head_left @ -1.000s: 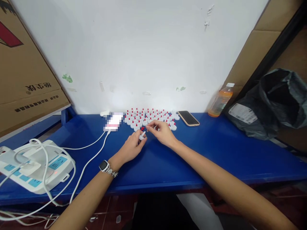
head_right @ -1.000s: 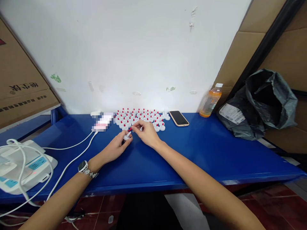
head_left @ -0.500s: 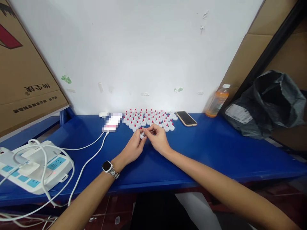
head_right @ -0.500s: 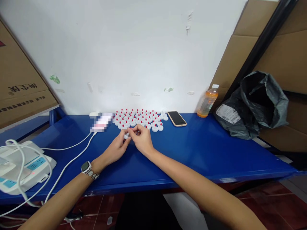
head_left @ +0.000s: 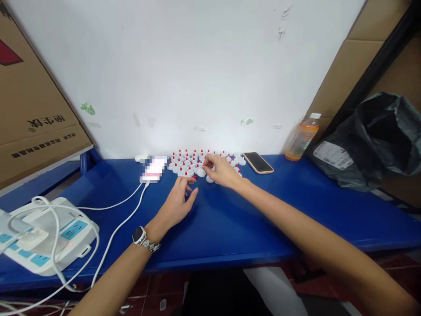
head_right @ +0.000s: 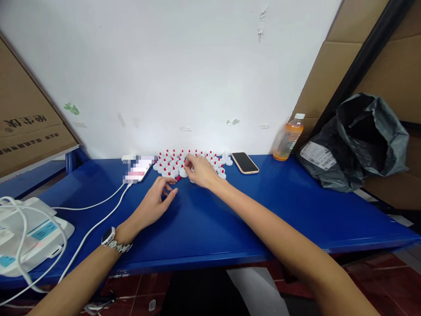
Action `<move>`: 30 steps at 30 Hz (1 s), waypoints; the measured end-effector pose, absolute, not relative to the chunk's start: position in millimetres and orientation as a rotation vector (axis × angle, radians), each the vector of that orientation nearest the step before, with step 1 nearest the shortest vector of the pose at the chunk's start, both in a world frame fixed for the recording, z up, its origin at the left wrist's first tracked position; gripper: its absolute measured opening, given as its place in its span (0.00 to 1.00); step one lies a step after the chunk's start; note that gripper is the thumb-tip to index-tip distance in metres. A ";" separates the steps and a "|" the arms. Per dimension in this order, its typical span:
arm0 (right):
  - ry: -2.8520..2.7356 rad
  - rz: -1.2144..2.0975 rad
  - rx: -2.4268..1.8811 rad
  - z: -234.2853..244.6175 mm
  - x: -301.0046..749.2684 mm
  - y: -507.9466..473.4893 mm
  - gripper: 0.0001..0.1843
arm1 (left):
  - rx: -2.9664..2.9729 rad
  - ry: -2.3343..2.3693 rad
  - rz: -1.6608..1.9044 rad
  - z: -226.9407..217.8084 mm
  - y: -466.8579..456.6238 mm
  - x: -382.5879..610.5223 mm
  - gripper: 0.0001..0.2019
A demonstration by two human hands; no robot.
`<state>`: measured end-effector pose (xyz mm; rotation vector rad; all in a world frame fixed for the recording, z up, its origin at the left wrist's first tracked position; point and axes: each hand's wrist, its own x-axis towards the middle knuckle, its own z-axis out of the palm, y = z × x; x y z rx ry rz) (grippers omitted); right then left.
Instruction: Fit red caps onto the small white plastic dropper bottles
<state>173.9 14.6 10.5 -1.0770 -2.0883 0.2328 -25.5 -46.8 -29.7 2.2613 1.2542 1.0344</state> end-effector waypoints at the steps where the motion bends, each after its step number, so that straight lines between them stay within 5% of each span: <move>1: -2.189 0.172 -1.093 10.9 172.7 17.9 0.04 | 2.262 1.262 1.026 -29.0 -47.5 -25.8 0.12; 8: -2.412 -0.158 -1.185 3.3 169.0 26.6 0.05 | 2.238 1.241 0.971 -26.9 -49.7 -20.8 0.09; 15: -2.052 0.002 -1.184 -1.6 205.1 19.5 0.04 | 2.301 1.201 0.950 -23.7 -48.8 -12.6 0.09; 20: -1.904 -0.076 -1.594 1.9 261.4 31.9 0.08 | 2.412 1.085 0.854 -14.2 -34.0 26.9 0.07; 24: -2.009 -0.177 -1.824 8.9 282.3 58.0 0.15 | 2.447 1.014 0.910 -8.2 -9.0 70.5 0.07; 30: -2.070 -0.170 -1.926 11.5 278.0 77.5 0.12 | 2.465 1.017 0.955 -3.8 5.0 89.6 0.07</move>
